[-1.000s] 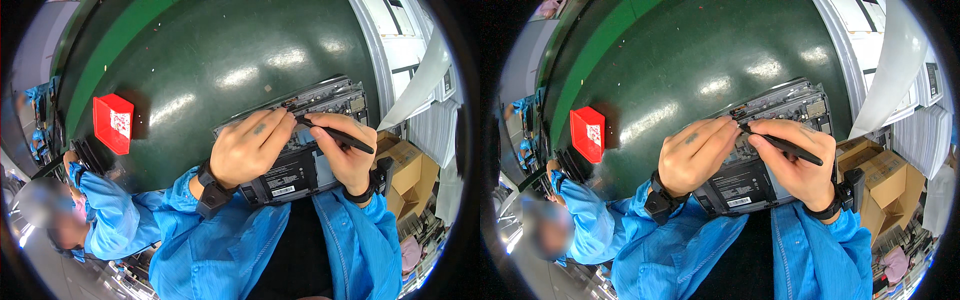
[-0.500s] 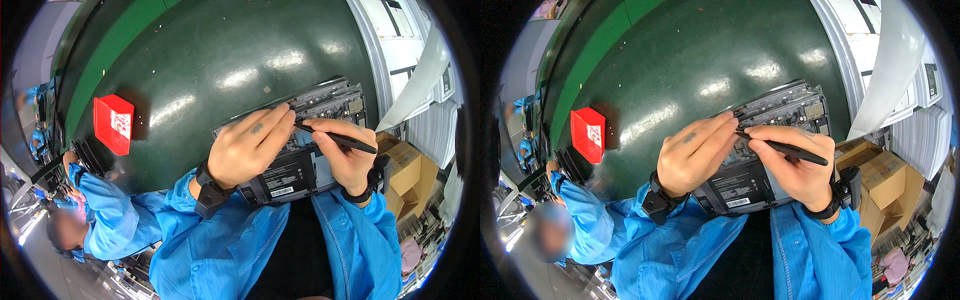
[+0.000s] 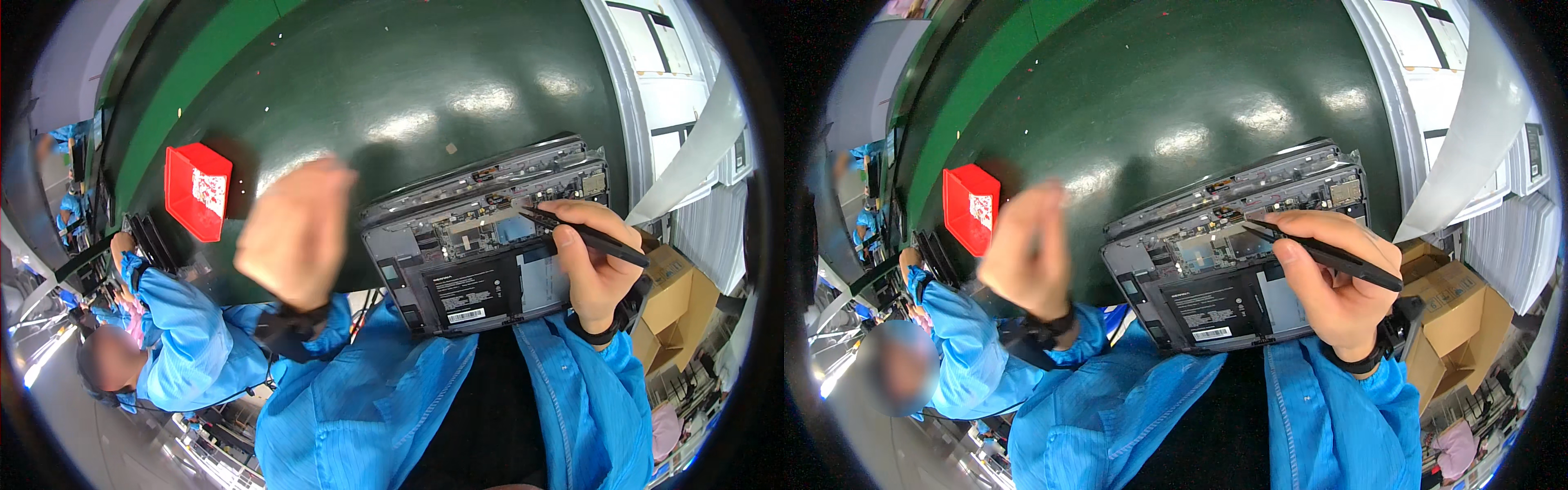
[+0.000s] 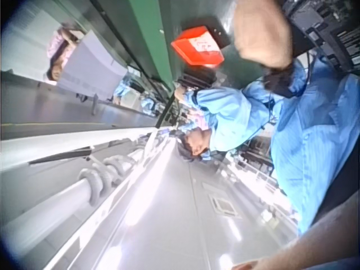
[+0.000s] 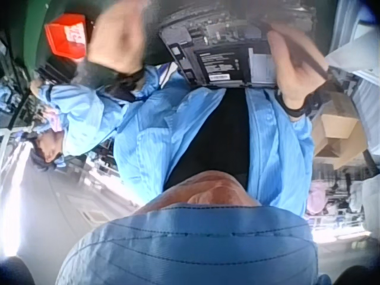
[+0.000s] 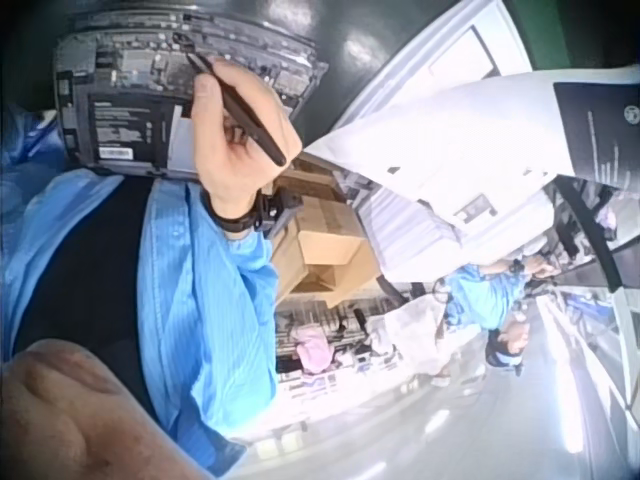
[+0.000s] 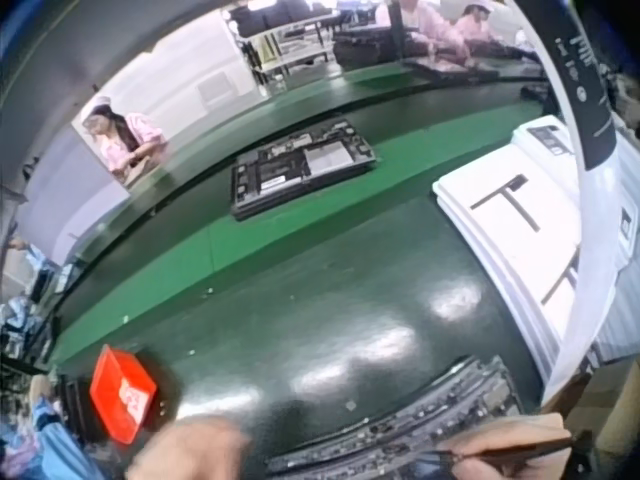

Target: The recorder is assembling electronic tablets on a factory line, involving component manipulation and label application.

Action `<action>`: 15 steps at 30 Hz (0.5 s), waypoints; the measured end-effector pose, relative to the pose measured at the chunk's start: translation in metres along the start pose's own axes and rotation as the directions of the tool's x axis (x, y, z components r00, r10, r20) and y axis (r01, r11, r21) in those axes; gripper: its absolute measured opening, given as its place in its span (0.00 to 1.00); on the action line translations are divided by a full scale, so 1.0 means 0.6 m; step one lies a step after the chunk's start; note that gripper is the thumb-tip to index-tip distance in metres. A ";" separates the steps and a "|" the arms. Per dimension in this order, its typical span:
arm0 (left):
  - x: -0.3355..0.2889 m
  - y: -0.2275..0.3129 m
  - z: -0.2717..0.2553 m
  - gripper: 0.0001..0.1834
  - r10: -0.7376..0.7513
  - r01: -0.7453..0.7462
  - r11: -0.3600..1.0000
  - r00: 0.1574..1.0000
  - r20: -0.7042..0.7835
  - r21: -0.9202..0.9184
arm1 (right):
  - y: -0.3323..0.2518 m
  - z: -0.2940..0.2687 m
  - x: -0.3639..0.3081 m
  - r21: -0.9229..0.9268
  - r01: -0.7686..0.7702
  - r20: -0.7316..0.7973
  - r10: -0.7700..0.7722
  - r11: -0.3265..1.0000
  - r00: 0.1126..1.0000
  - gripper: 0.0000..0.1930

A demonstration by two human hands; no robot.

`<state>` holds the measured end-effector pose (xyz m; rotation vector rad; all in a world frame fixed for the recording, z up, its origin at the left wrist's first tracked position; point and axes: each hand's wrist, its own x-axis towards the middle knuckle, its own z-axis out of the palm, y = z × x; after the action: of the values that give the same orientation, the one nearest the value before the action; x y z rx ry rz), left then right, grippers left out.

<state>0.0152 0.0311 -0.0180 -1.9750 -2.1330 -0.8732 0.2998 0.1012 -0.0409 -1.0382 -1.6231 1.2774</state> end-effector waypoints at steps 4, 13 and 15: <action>-0.024 -0.069 -0.049 0.03 -0.525 0.545 0.831 0.835 -0.165 0.112 | -0.020 0.001 0.003 -0.069 -0.236 -0.026 0.234 0.969 0.972 0.10; -0.015 0.062 0.061 0.17 0.075 0.003 0.916 0.981 0.179 -0.400 | -0.014 0.012 0.005 -0.099 -0.226 -0.025 0.224 0.969 0.974 0.10; -0.011 0.071 0.075 0.17 0.135 -0.054 0.903 0.977 0.164 -0.427 | -0.018 0.017 0.007 -0.098 -0.244 -0.020 0.244 0.965 0.970 0.10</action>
<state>0.0698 0.0461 -0.0444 -2.4339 -2.0505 -1.2640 0.2873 0.1004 -0.0314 -1.3371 -1.6030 1.3597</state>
